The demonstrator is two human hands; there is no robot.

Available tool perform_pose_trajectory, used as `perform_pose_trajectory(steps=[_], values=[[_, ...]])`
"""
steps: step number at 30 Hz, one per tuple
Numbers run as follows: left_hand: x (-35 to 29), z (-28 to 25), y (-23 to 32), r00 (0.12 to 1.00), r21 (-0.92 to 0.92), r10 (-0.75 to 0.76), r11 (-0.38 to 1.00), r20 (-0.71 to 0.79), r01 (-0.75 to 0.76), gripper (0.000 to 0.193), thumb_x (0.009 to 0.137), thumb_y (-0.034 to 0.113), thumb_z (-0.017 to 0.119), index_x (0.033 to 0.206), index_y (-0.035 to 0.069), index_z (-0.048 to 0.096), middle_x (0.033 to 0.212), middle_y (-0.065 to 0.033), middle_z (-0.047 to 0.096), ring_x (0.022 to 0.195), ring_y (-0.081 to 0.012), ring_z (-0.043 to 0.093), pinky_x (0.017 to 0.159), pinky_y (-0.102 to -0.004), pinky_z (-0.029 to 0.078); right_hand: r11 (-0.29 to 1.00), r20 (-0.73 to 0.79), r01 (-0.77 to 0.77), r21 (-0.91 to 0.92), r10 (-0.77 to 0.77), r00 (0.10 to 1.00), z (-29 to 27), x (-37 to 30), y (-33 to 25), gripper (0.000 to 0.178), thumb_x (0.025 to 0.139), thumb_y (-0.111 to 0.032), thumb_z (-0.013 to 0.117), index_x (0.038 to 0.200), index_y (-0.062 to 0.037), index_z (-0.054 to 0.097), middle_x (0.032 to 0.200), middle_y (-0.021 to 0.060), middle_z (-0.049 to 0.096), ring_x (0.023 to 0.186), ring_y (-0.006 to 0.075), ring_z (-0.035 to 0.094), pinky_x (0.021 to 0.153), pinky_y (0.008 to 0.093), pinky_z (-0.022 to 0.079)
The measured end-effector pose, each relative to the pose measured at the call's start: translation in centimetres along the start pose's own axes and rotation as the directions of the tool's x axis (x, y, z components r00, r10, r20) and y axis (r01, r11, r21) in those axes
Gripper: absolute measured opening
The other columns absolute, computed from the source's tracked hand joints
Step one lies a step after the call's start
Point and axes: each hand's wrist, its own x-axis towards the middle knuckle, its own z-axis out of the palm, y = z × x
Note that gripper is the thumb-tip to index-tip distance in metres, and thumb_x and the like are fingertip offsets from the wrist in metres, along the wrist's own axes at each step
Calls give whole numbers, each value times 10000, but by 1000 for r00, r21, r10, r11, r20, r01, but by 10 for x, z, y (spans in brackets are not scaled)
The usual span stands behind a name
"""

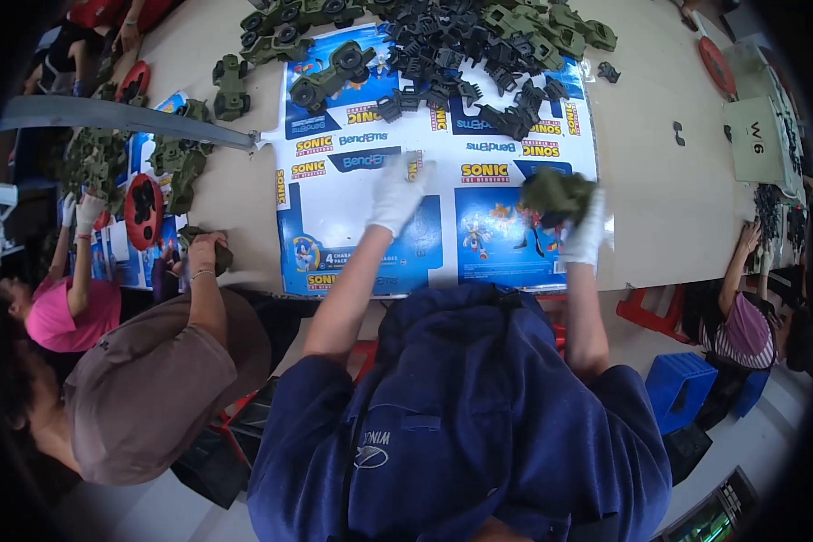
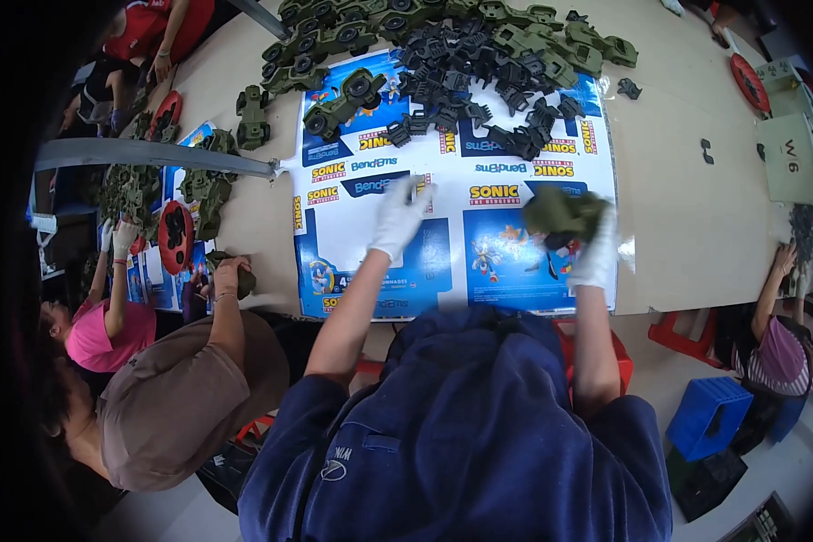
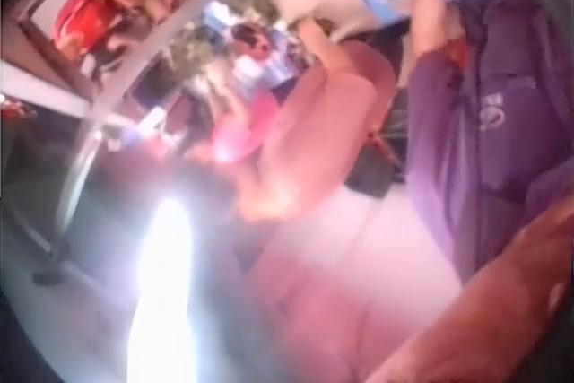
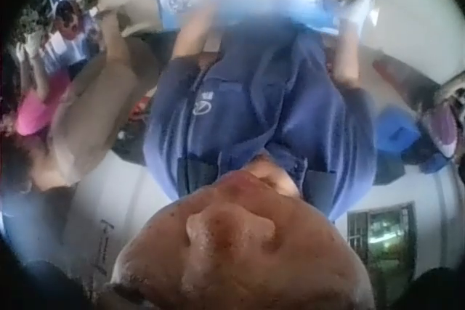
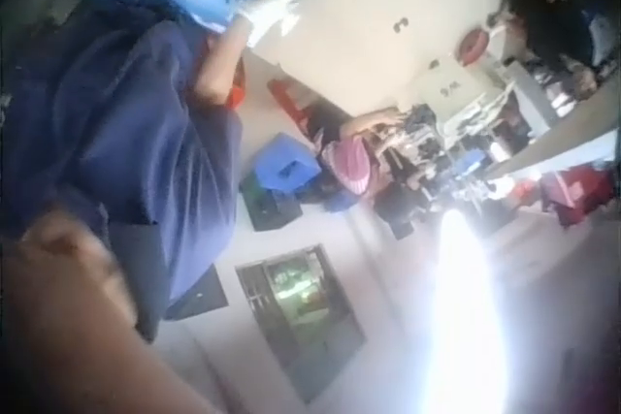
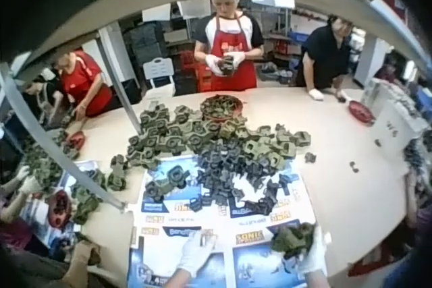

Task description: The person assembles plastic toy tanks by hand from plastic components on a production line.

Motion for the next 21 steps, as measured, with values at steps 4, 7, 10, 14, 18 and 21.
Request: perform_pose_trajectory(steps=[4, 7, 10, 14, 18, 21], values=[[98, -66, -56, 850, 514, 273, 858, -450, -4, 585, 758, 373, 757, 1241, 101, 572, 1218, -176, 573, 1168, -359, 537, 948, -439, 467, 992, -472, 16, 122, 44, 881, -67, 34, -22, 463, 987, -416, 558, 1313, -88, 549, 1143, 79, 630, 1005, 182, 620, 897, 356, 527], [154, -113, -57, 864, 727, 271, 671, -424, 146, 728, 712, 414, 786, 1328, 153, 498, 1321, -149, 536, 1251, -351, 494, 961, -460, 473, 994, -392, -5, -109, -38, 919, -62, 22, -7, 375, 986, -298, 583, 1296, -88, 553, 1055, 62, 608, 920, 145, 614, 842, 338, 562], [186, -147, -91, 987, 578, -63, 804, -147, 137, 687, 732, 377, 757, 1344, 188, 506, 1307, -139, 547, 1192, -344, 557, 957, -449, 492, 869, -44, 5, -495, -31, 999, 13, 1, 9, 328, 979, -241, 589, 1245, -49, 610, 1118, 79, 645, 975, 141, 613, 861, 315, 545], [161, -132, -95, 974, 480, -66, 862, -217, 165, 542, 744, 271, 770, 1235, 135, 585, 1203, -187, 538, 1090, -378, 602, 938, -444, 497, 589, 571, 476, -653, -31, 820, 110, 2, 42, 260, 920, -168, 630, 1119, -8, 680, 1204, 144, 654, 984, 234, 662, 889, 310, 529], [74, -91, -112, 835, 237, 243, 961, -494, -139, 459, 728, 101, 784, 1104, 66, 522, 1166, -221, 473, 1104, -418, 503, 954, -476, 429, 284, 847, 843, -456, -151, 509, 209, 32, 72, 323, 852, -155, 651, 1151, -31, 655, 1273, 169, 606, 1100, 330, 616, 962, 364, 481], [-8, -80, -131, 901, 386, 348, 893, -258, -234, 424, 685, 69, 773, 1005, 109, 498, 1288, -209, 469, 1288, -432, 453, 1010, -504, 446, -205, 931, 911, -359, -16, 364, 268, 39, 67, 492, 816, -284, 695, 1270, -122, 600, 1428, 128, 459, 1319, 361, 427, 1026, 505, 405]])
